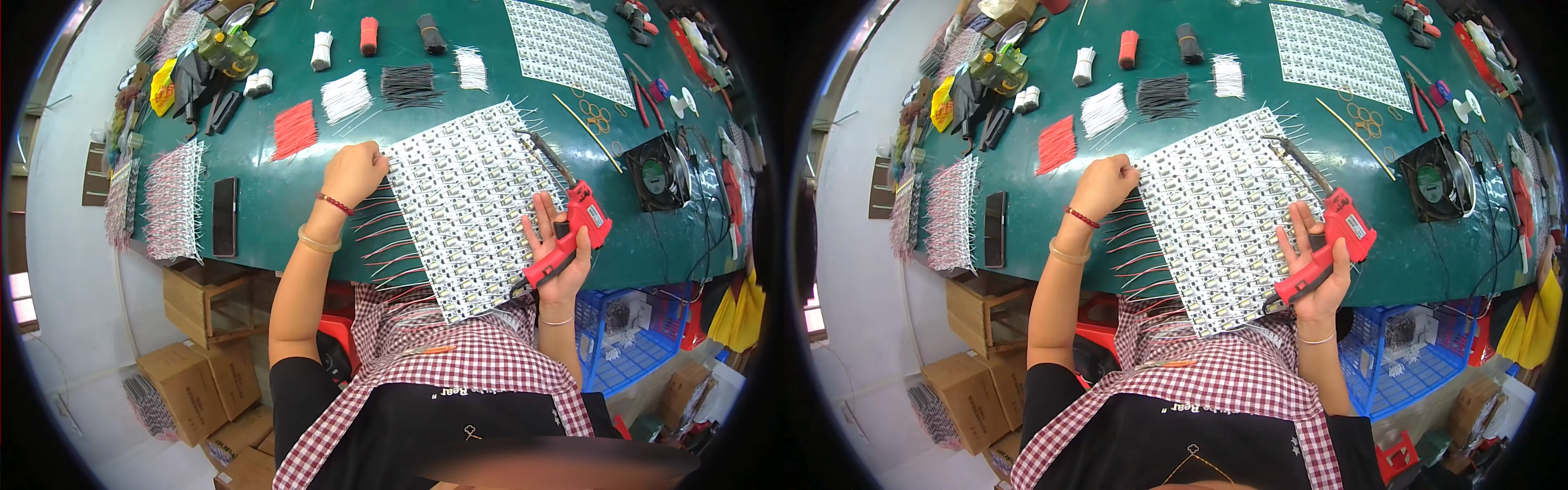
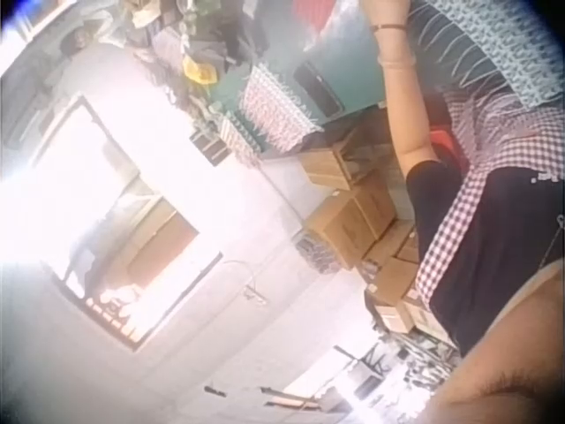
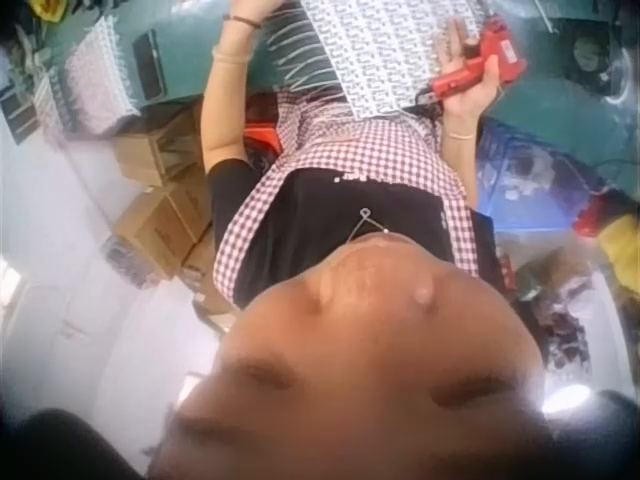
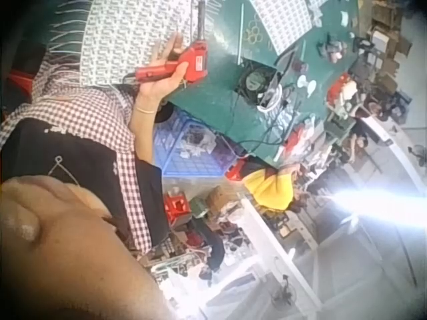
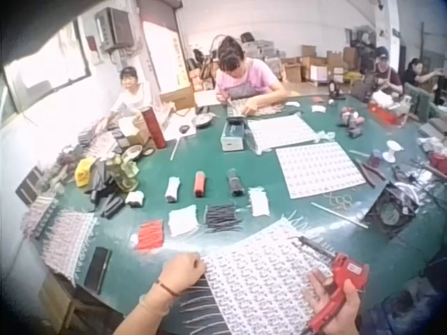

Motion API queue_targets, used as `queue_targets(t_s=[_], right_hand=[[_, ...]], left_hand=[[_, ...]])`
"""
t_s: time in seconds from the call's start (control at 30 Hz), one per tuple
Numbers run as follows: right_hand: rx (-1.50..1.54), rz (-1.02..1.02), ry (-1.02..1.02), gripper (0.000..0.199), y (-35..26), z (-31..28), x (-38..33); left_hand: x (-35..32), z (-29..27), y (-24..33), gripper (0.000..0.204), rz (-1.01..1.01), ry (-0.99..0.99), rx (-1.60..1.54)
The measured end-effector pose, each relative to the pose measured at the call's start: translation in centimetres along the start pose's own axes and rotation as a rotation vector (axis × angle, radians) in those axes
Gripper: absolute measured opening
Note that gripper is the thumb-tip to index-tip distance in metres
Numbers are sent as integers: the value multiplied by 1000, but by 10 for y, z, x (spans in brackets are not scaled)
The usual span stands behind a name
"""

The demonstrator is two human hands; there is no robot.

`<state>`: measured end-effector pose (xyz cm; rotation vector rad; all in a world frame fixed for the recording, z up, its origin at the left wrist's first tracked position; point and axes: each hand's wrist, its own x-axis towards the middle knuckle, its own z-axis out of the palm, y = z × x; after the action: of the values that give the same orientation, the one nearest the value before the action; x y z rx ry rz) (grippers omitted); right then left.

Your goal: The person solders electrical wires to LED panel components using a soldering iron.

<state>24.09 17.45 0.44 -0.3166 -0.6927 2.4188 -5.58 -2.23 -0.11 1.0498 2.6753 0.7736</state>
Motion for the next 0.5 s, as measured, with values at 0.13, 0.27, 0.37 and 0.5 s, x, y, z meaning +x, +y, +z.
queue_targets(t_s=[0.13, 0.27, 0.37, 0.5], right_hand=[[2, 7, -9, 35, 0, -1, 1], [-11, 5, -8, 35, -2, 0, 1], [-16, 2, -9, 36, -4, 0, 1], [-1, 8, -21, 36, -4, -3, 2]], left_hand=[[3, -8, -13, 23, -44, -42, 41], [-3, -28, -14, 22, -134, -68, 285], [-8, -28, 12, 18, -18, 98, 157], [-1, 1, 50, 14, 238, 89, -111]])
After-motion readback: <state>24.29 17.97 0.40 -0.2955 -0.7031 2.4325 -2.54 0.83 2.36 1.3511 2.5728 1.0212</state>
